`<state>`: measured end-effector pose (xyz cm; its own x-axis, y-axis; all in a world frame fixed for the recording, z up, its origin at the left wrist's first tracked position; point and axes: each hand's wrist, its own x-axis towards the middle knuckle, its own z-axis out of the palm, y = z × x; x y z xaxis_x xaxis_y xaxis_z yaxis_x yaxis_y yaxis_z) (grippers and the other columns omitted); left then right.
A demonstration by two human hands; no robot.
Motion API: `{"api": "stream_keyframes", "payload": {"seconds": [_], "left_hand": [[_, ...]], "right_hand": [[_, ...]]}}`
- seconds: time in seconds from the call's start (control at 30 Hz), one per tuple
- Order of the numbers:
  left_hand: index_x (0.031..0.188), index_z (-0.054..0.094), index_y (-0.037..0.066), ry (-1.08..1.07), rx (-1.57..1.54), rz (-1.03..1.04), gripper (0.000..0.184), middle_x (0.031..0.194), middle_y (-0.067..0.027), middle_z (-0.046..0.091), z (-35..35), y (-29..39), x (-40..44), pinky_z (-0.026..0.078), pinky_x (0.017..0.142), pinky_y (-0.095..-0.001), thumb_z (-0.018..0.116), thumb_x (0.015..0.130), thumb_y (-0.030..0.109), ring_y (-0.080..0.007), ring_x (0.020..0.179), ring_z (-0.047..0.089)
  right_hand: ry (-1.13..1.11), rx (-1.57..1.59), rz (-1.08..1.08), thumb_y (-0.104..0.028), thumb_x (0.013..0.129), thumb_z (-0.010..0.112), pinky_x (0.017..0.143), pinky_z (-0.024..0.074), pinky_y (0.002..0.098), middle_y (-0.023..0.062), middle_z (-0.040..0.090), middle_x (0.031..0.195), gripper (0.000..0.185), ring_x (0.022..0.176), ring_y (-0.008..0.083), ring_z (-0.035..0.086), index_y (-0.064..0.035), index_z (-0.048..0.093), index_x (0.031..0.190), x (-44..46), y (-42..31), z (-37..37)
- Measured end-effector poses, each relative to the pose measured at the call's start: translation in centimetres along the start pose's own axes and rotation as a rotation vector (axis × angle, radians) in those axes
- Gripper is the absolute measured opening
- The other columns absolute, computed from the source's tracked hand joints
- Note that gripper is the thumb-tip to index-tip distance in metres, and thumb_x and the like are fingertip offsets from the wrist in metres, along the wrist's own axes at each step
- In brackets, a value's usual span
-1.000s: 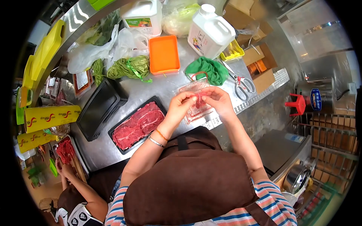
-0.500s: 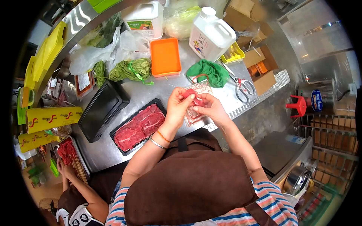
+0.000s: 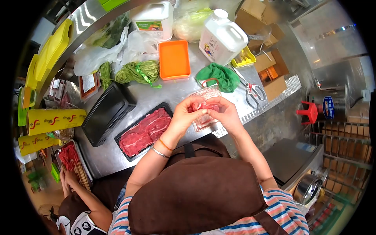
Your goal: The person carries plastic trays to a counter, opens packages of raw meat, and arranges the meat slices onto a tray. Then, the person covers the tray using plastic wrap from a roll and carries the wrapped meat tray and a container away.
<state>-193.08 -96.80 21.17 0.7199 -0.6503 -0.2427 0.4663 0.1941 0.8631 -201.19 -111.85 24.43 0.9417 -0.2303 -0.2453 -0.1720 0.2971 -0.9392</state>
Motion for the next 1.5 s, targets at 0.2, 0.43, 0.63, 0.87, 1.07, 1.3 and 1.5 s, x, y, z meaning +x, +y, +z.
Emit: {"api": "stream_keyframes", "payload": {"seconds": [0.2, 0.43, 0.63, 0.87, 1.07, 1.3, 1.5], "left_hand": [[0.093, 0.059, 0.008, 0.047, 0.076, -0.060, 0.016, 0.074, 0.0049, 0.056, -0.3, 0.5, -0.6, 0.039, 0.058, -0.0170, 0.069, 0.082, 0.012, -0.0043, 0.065, 0.049], [0.094, 0.052, 0.011, 0.089, -0.097, -0.107, 0.009, 0.078, 0.0029, 0.058, 0.4, 0.6, -1.2, 0.036, 0.052, -0.0170, 0.059, 0.090, 0.015, -0.0039, 0.063, 0.051], [0.096, 0.053, 0.010, 0.131, -0.191, -0.111, 0.008, 0.084, 0.0014, 0.060, 0.0, -0.4, -1.0, 0.042, 0.059, -0.0188, 0.057, 0.091, 0.015, -0.0057, 0.070, 0.055], [0.097, 0.053, 0.008, 0.172, -0.254, -0.036, 0.008, 0.091, -0.0010, 0.061, 0.2, -0.3, -0.9, 0.045, 0.064, -0.0213, 0.056, 0.092, 0.013, -0.0083, 0.077, 0.057], [0.095, 0.051, 0.008, 0.012, -0.063, 0.040, 0.006, 0.081, 0.0017, 0.057, 0.0, -0.2, -1.4, 0.041, 0.060, -0.0183, 0.056, 0.091, 0.010, -0.0043, 0.070, 0.051], [0.097, 0.051, 0.008, 0.112, -0.114, 0.082, 0.007, 0.081, 0.0016, 0.057, 0.2, -0.2, -1.1, 0.041, 0.063, -0.0180, 0.056, 0.091, 0.009, -0.0049, 0.072, 0.052], [0.098, 0.051, 0.009, 0.132, -0.297, 0.028, 0.007, 0.086, 0.0006, 0.059, 0.6, 0.4, -1.3, 0.045, 0.070, -0.0202, 0.054, 0.092, 0.010, -0.0070, 0.079, 0.056]], "right_hand": [[-0.087, -0.009, 0.072, 0.001, 0.080, 0.066, 0.067, 0.0506, 0.0223, 0.0017, 0.062, 0.089, 0.022, 0.079, 0.0068, 0.058, -0.0028, 0.058, 0.101, 0.0, -0.5, -0.6], [-0.008, 0.077, 0.144, -0.005, 0.079, 0.070, 0.063, 0.0498, 0.0219, 0.0010, 0.063, 0.081, 0.016, 0.072, 0.0073, 0.059, -0.0039, 0.060, 0.092, -0.2, 0.7, 0.0], [0.117, 0.262, 0.229, -0.010, 0.084, 0.066, 0.062, 0.0501, 0.0225, 0.0029, 0.064, 0.080, 0.010, 0.066, 0.0089, 0.058, -0.0024, 0.062, 0.089, -0.7, 0.7, 0.4], [0.084, 0.216, 0.196, -0.018, 0.087, 0.062, 0.066, 0.0506, 0.0264, 0.0047, 0.062, 0.086, 0.017, 0.073, 0.0115, 0.059, -0.0035, 0.059, 0.096, -0.7, 2.0, -0.3], [0.160, 0.020, 0.006, -0.006, 0.078, 0.070, 0.072, 0.0504, 0.0261, 0.0059, 0.061, 0.092, 0.030, 0.084, 0.0118, 0.059, -0.0023, 0.054, 0.104, -0.1, 0.5, 1.5], [0.138, 0.030, -0.020, 0.001, 0.082, 0.062, 0.071, 0.0518, 0.0253, 0.0080, 0.064, 0.093, 0.021, 0.080, 0.0118, 0.062, 0.0002, 0.059, 0.102, 0.0, 0.6, 0.8], [0.246, 0.354, 0.173, -0.002, 0.082, 0.058, 0.073, 0.0526, 0.0262, 0.0089, 0.064, 0.095, 0.022, 0.081, 0.0147, 0.063, -0.0001, 0.059, 0.105, -0.1, 1.4, -0.1]]}}
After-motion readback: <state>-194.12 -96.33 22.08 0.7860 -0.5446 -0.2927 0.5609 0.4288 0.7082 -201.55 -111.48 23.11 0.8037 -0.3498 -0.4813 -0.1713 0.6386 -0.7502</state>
